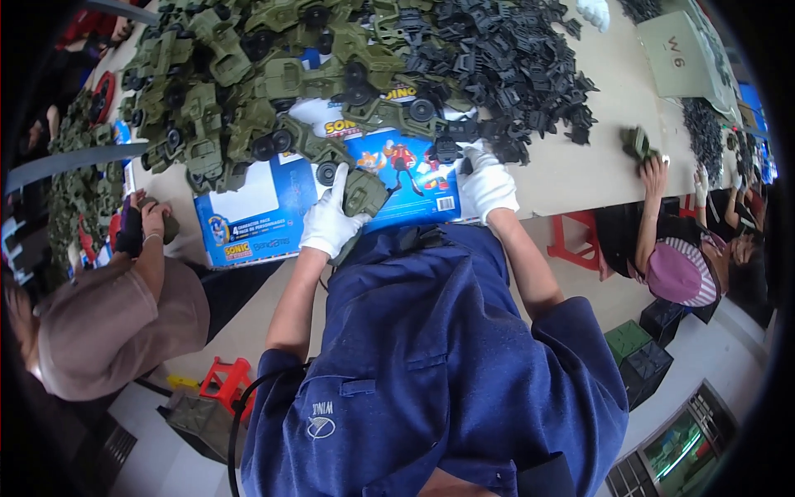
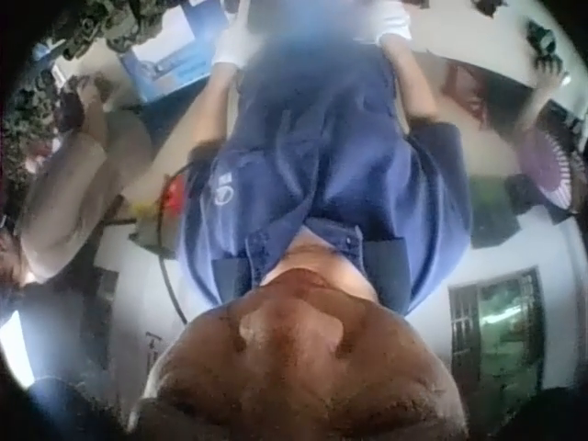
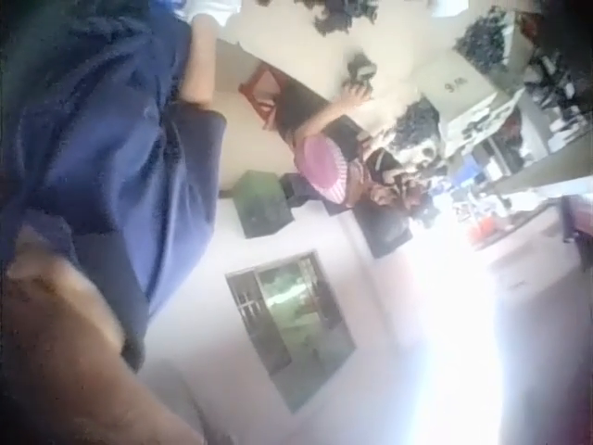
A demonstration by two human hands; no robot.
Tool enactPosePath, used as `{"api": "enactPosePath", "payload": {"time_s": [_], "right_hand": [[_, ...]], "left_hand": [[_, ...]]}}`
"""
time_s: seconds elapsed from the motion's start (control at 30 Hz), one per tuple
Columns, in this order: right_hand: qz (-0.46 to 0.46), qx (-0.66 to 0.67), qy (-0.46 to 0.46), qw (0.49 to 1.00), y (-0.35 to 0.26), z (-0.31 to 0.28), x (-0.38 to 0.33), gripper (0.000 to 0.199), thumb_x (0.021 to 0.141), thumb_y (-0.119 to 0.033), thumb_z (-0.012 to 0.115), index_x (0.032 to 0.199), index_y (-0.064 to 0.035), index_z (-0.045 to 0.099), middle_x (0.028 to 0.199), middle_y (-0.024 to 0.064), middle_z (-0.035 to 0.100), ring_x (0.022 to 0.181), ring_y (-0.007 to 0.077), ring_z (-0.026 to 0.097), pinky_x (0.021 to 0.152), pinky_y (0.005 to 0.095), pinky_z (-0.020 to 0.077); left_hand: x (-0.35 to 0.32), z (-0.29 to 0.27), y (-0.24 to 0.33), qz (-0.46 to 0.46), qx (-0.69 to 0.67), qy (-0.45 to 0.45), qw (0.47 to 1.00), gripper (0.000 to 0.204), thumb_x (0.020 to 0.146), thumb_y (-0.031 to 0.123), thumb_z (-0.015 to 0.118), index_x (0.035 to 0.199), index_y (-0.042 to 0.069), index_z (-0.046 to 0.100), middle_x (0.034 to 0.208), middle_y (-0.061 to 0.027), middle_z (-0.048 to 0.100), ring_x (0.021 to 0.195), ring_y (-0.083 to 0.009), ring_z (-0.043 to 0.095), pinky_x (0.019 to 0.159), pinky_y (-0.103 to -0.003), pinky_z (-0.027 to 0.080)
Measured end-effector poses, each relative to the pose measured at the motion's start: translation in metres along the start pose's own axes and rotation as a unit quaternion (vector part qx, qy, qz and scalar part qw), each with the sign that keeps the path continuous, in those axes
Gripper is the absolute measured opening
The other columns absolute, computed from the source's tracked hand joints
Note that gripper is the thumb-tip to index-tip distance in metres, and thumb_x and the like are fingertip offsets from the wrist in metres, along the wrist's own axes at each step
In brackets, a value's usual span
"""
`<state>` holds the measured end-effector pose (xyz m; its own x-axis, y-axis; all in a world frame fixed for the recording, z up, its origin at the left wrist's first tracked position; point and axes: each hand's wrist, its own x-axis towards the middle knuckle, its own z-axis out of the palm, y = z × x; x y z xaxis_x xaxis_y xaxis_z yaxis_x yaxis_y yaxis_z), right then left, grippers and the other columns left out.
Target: The person assembles plastic toy military trucks by hand at a workbench, fitting plastic parts together.
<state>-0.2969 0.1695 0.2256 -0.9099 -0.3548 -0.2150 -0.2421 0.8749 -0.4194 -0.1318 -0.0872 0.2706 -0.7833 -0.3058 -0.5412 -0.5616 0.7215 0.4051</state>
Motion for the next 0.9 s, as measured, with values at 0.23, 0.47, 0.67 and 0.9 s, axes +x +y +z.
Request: {"api": "enactPosePath", "payload": {"time_s": [0.23,0.47,0.67,0.9], "right_hand": [[0.114,0.620,-0.180,0.755,-0.070,-0.075,-0.004,0.037,0.092,-0.016,0.065,0.127,-0.0061,0.057,0.083,0.0051,0.068,0.071,0.0154,0.065,0.060,0.0280,0.0505],[-0.021,0.578,-0.198,0.791,-0.087,-0.053,-0.005,0.037,0.099,-0.026,0.057,0.129,-0.0059,0.059,0.086,-0.0020,0.062,0.065,0.0030,0.050,0.055,0.0195,0.0391],[-0.197,0.527,-0.142,0.814,-0.092,-0.082,-0.003,0.043,0.097,-0.016,0.057,0.136,0.0007,0.052,0.132,0.0112,0.058,0.121,0.0185,0.053,0.103,0.0293,0.0396],[-0.061,0.707,-0.288,0.643,-0.079,-0.081,0.004,0.047,0.098,-0.019,0.059,0.140,0.0009,0.048,0.111,0.0001,0.056,0.098,0.0071,0.051,0.091,0.0231,0.0427]], "left_hand": [[-0.010,-0.040,0.005,0.140,-0.292,0.010,0.946,0.105,0.065,0.022,0.090,0.150,0.013,0.028,0.133,-0.0158,0.058,0.123,-0.0295,0.056,0.104,-0.037,0.044],[-0.016,-0.068,0.056,0.195,-0.382,-0.079,0.900,0.101,0.070,0.016,0.086,0.151,0.008,0.025,0.137,-0.0161,0.053,0.126,-0.0224,0.052,0.107,-0.034,0.040],[-0.023,-0.069,0.058,0.164,-0.534,-0.118,0.821,0.095,0.078,0.013,0.081,0.152,0.005,0.022,0.145,-0.0165,0.044,0.132,-0.0215,0.044,0.111,-0.032,0.035],[-0.026,-0.079,0.065,0.217,-0.461,-0.130,0.851,0.096,0.081,0.018,0.080,0.152,0.000,0.018,0.147,-0.0173,0.041,0.133,-0.0225,0.043,0.112,-0.035,0.034]]}}
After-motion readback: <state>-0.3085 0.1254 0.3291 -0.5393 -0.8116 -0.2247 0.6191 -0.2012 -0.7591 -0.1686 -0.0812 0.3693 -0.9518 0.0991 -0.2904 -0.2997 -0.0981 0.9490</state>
